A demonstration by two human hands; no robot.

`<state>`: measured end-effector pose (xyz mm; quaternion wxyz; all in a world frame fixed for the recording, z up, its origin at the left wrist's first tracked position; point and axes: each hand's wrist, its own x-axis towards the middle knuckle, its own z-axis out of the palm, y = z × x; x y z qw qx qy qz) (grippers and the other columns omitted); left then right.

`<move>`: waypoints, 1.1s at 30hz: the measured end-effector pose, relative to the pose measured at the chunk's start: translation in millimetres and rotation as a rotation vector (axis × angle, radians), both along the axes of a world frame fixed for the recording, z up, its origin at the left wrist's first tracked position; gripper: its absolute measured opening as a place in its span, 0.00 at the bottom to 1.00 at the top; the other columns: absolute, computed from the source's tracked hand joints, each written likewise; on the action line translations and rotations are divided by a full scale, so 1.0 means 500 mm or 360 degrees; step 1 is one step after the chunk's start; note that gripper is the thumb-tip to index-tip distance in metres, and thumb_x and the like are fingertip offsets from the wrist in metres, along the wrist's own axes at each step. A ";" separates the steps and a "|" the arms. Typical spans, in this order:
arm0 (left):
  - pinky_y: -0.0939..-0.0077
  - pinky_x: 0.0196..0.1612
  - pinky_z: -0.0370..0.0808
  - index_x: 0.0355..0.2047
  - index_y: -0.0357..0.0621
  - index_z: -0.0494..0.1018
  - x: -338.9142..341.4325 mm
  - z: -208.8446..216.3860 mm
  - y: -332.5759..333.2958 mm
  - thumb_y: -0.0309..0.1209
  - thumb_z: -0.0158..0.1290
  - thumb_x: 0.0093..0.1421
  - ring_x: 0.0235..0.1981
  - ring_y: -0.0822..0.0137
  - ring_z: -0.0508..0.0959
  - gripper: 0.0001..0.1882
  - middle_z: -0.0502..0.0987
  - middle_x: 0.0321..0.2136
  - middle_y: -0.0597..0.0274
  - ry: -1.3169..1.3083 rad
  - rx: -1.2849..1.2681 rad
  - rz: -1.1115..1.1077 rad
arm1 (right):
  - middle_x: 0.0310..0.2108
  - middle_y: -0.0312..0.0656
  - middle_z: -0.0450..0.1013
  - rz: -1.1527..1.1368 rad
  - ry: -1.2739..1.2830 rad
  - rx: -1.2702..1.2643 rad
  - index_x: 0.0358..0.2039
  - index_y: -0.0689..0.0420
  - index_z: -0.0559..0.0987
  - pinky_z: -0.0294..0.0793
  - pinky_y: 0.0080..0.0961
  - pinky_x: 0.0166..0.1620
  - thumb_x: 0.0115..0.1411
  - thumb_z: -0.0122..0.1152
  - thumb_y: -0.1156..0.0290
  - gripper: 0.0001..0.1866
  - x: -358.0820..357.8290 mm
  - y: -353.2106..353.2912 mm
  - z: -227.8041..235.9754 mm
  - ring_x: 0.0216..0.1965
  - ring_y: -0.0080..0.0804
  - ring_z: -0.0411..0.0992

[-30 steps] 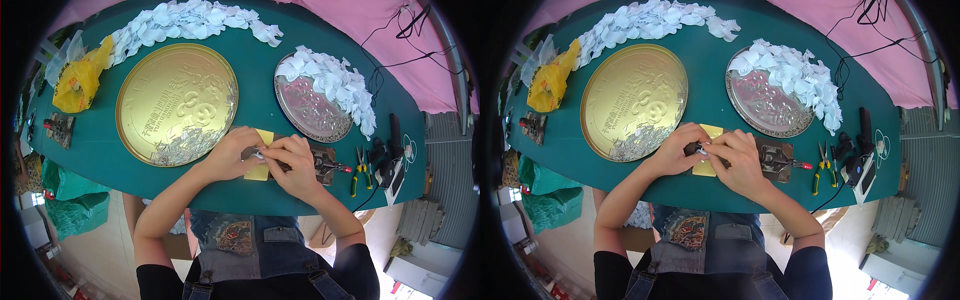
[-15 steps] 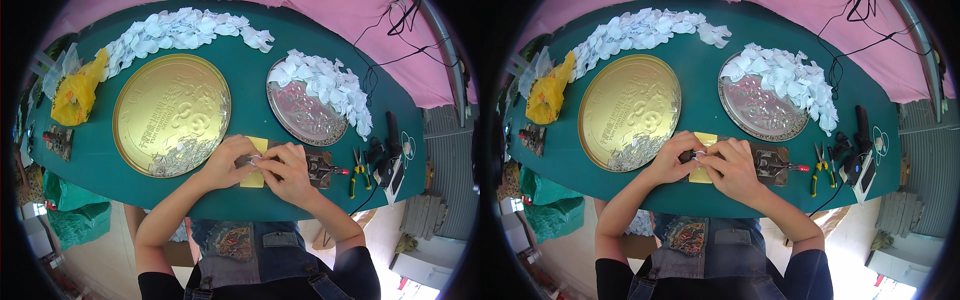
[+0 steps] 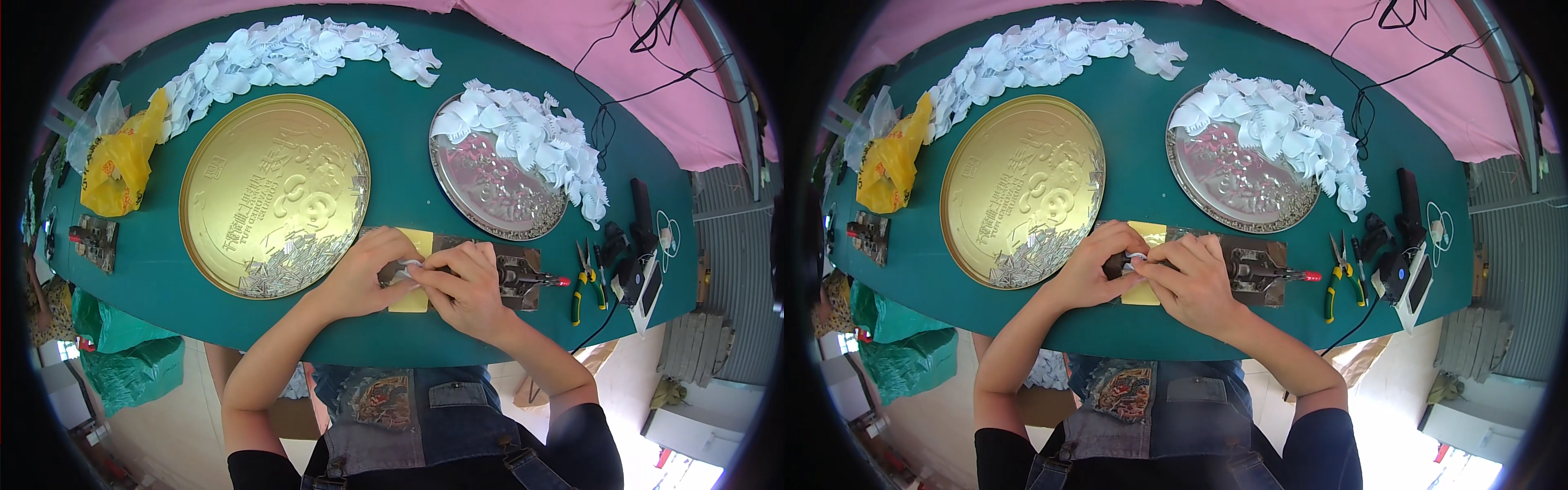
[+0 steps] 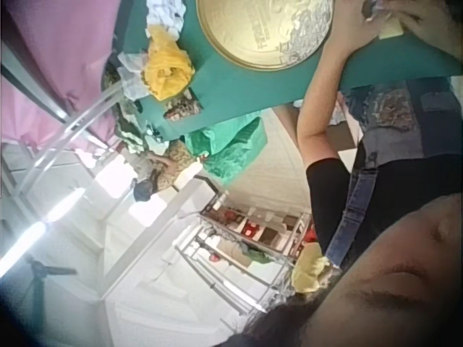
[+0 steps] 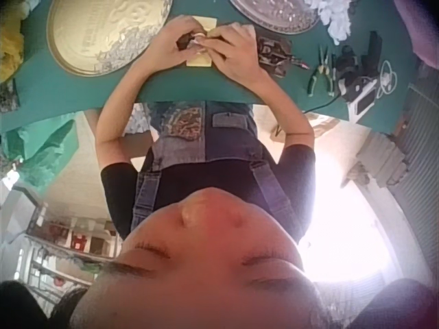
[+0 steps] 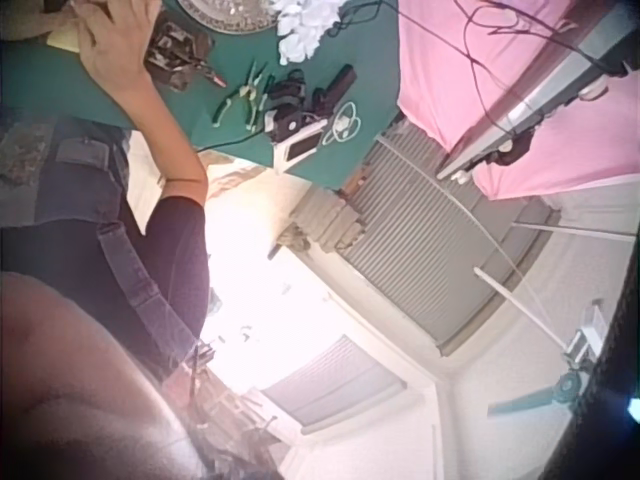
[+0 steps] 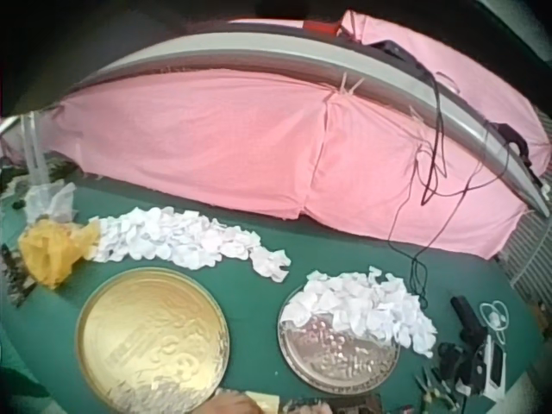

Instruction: The person assembles small fabric petals with metal fasteners using a manual press tool.

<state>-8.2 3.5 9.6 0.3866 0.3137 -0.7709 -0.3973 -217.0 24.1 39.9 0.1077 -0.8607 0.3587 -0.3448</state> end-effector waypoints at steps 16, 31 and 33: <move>0.64 0.42 0.71 0.38 0.41 0.75 0.007 0.002 -0.003 0.23 0.62 0.51 0.38 0.54 0.74 0.13 0.75 0.34 0.58 -0.0028 0.0051 -0.0030 | 0.33 0.29 0.74 0.0041 -0.0004 0.0140 0.39 0.50 0.84 0.59 0.30 0.40 0.51 0.70 0.76 0.14 -0.004 -0.008 0.015 0.33 0.28 0.69; 0.65 0.42 0.71 0.36 0.42 0.76 0.008 -0.001 -0.003 0.24 0.62 0.53 0.37 0.55 0.74 0.10 0.76 0.32 0.59 -0.0042 -0.0004 -0.0012 | 0.35 0.38 0.79 -0.0510 -0.0164 -0.0225 0.33 0.55 0.84 0.69 0.34 0.44 0.51 0.68 0.76 0.07 -0.017 -0.108 0.146 0.37 0.40 0.75; 0.66 0.48 0.72 0.41 0.41 0.76 0.019 -0.002 -0.003 0.23 0.63 0.54 0.41 0.56 0.76 0.14 0.79 0.40 0.59 -0.0147 0.0080 -0.0064 | 0.34 0.39 0.79 -0.0692 0.0182 -0.0065 0.35 0.55 0.84 0.68 0.36 0.44 0.52 0.68 0.73 0.08 -0.076 -0.153 0.113 0.37 0.39 0.76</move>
